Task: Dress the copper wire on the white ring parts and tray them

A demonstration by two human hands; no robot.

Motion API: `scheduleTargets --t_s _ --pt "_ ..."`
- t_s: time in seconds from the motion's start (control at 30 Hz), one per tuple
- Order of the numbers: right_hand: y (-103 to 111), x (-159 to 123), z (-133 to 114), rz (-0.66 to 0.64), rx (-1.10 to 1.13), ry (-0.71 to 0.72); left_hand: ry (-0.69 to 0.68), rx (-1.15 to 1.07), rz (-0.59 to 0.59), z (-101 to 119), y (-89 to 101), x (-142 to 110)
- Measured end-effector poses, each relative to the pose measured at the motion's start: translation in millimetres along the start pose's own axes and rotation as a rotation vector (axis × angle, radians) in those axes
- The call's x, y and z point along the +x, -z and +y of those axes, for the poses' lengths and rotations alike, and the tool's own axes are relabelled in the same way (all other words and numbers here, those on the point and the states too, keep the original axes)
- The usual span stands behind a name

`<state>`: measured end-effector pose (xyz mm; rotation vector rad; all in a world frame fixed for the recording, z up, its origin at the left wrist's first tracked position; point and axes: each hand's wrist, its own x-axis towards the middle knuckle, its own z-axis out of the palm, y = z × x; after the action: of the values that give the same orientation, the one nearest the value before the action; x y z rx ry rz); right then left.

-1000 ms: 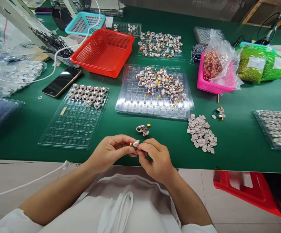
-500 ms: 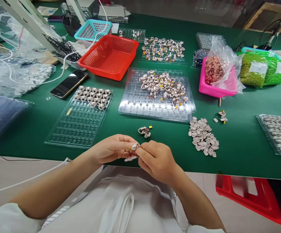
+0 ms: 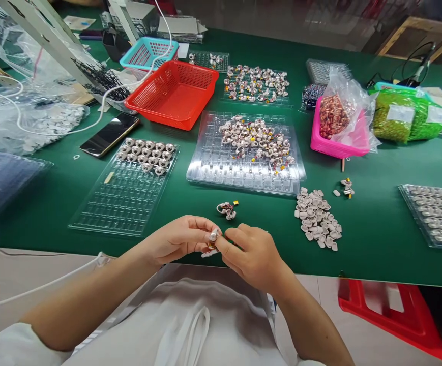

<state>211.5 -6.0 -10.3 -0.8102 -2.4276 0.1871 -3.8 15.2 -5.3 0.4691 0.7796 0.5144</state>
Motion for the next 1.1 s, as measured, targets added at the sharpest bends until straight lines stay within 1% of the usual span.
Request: scheduleTargets --t_s 0.1,0.17,0.23,0.3,0.37,0.47,0.5,0.53,0.57,0.6,0.7,0.77,0.87,1.0,1.03,1.1 --pt "-1.2 -3.1 -1.0 0.029 -0.006 -0.024 -0.007 0.008 0.008 -1.7 -1.8 0.5" --pt "-1.6 -4.3 -1.0 0.053 0.027 -0.038 -0.035 0.037 0.016 -3.3 -2.3 1.0" --pt "-3.0 -5.8 -1.8 0.093 0.125 -0.065 -0.079 0.080 0.041 -4.8 -3.2 0.8" --pt "-6.5 -8.5 -5.1 0.160 0.301 -0.118 -0.134 0.126 0.071 -5.6 -5.0 -0.5" --pt "-12.4 -12.4 -11.3 0.267 0.496 -0.250 -0.188 0.153 0.096 -5.4 -8.0 -2.9" --pt "-22.4 -18.5 -21.4 0.490 0.697 -0.597 -0.238 0.159 0.150 -3.8 -13.7 -6.9" --pt "-24.6 -20.1 -23.5 0.547 0.741 -0.689 -0.244 0.160 0.172 -3.1 -15.6 -7.8" --pt "-25.9 -21.5 -24.5 0.585 0.768 -0.749 -0.250 0.164 0.191 -2.4 -17.2 -8.5" --pt "-26.0 -22.6 -24.2 0.603 0.772 -0.776 -0.259 0.172 0.207 -1.7 -18.5 -8.9" --pt "-25.0 -23.6 -22.8 0.602 0.745 -0.784 -0.271 0.181 0.221 -1.2 -19.6 -9.0" --pt "-17.7 -26.7 -14.7 0.538 0.573 -0.774 -0.318 0.195 0.242 -0.3 -21.2 -9.2" --pt "-12.7 -28.7 -9.4 0.512 0.508 -0.766 -0.338 0.198 0.246 -0.9 -21.9 -9.8" --pt "-10.2 -30.7 -6.5 0.529 0.531 -0.750 -0.365 0.221 0.266 -3.6 -23.4 -11.1" --pt "-13.5 -31.9 -11.4 0.546 0.544 -0.751 -0.410 0.283 0.308 -8.0 -24.3 -11.8" --pt "-14.1 -31.8 -13.3 0.558 0.567 -0.756 -0.422 0.304 0.318 -8.7 -24.2 -11.9" --pt "-14.0 -30.6 -17.5 0.605 0.689 -0.750 -0.450 0.350 0.339 -9.4 -23.9 -12.2"
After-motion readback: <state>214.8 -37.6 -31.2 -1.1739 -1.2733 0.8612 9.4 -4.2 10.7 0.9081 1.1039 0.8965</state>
